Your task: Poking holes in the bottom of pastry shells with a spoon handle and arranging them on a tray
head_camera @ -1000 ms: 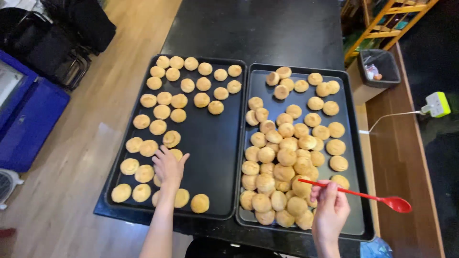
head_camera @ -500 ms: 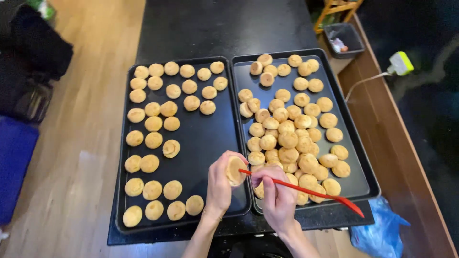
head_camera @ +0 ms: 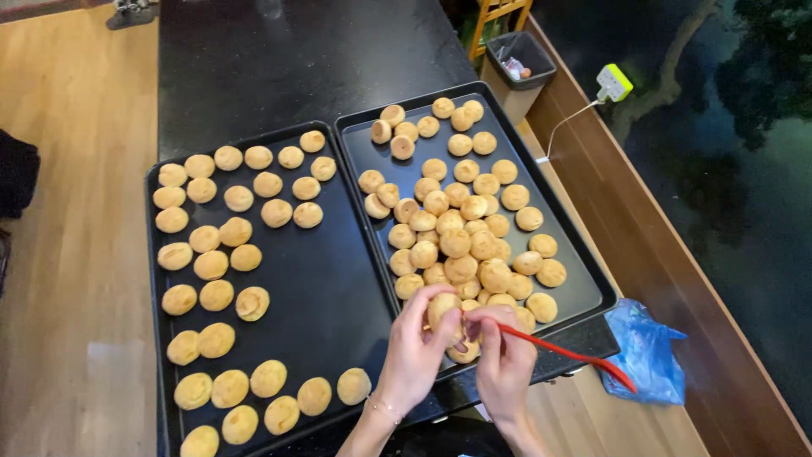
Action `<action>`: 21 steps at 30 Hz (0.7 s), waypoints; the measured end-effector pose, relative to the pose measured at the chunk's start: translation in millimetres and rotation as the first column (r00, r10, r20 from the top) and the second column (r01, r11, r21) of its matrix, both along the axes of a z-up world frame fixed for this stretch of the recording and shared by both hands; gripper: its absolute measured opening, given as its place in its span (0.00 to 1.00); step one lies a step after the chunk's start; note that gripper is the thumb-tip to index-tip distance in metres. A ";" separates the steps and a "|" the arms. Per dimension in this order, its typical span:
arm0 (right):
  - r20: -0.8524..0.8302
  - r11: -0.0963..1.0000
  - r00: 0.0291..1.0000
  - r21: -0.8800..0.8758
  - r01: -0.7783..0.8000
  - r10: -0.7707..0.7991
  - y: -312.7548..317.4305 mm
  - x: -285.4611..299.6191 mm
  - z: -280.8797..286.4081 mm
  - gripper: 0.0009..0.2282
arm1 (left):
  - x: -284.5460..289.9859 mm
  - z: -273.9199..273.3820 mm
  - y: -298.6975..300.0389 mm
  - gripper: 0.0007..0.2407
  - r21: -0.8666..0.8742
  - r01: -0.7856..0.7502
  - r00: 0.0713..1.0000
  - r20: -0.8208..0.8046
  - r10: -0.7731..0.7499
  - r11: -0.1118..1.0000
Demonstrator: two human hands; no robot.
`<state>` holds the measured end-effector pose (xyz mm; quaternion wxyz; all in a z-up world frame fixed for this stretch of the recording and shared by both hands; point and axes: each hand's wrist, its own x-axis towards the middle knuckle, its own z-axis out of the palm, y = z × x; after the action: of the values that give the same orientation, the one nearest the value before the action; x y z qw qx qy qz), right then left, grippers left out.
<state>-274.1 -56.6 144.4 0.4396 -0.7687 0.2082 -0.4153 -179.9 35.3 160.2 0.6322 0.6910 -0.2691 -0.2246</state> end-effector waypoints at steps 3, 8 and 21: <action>0.025 0.869 0.999 0.494 -0.029 0.019 -36.4 -12.0 -21.8 0.17 | -14.2 6.7 -16.9 0.12 -0.159 0.163 0.964 -0.185 -0.192 0.974; 0.178 0.594 0.983 0.796 -0.114 -0.049 -73.6 -15.6 -30.9 0.16 | -11.1 -3.9 -60.5 0.12 -0.065 0.154 0.988 -0.014 -0.155 0.986; 0.206 0.750 0.978 0.651 -0.121 -0.022 -164.8 -16.8 -83.4 0.13 | 129.0 -124.8 -29.6 0.18 0.203 -0.658 0.625 0.684 0.376 0.725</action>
<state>-290.9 -221.5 61.0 0.7120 -0.5233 0.2754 -0.3786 -50.9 5.7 35.4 0.3796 0.8951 -0.1801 0.1493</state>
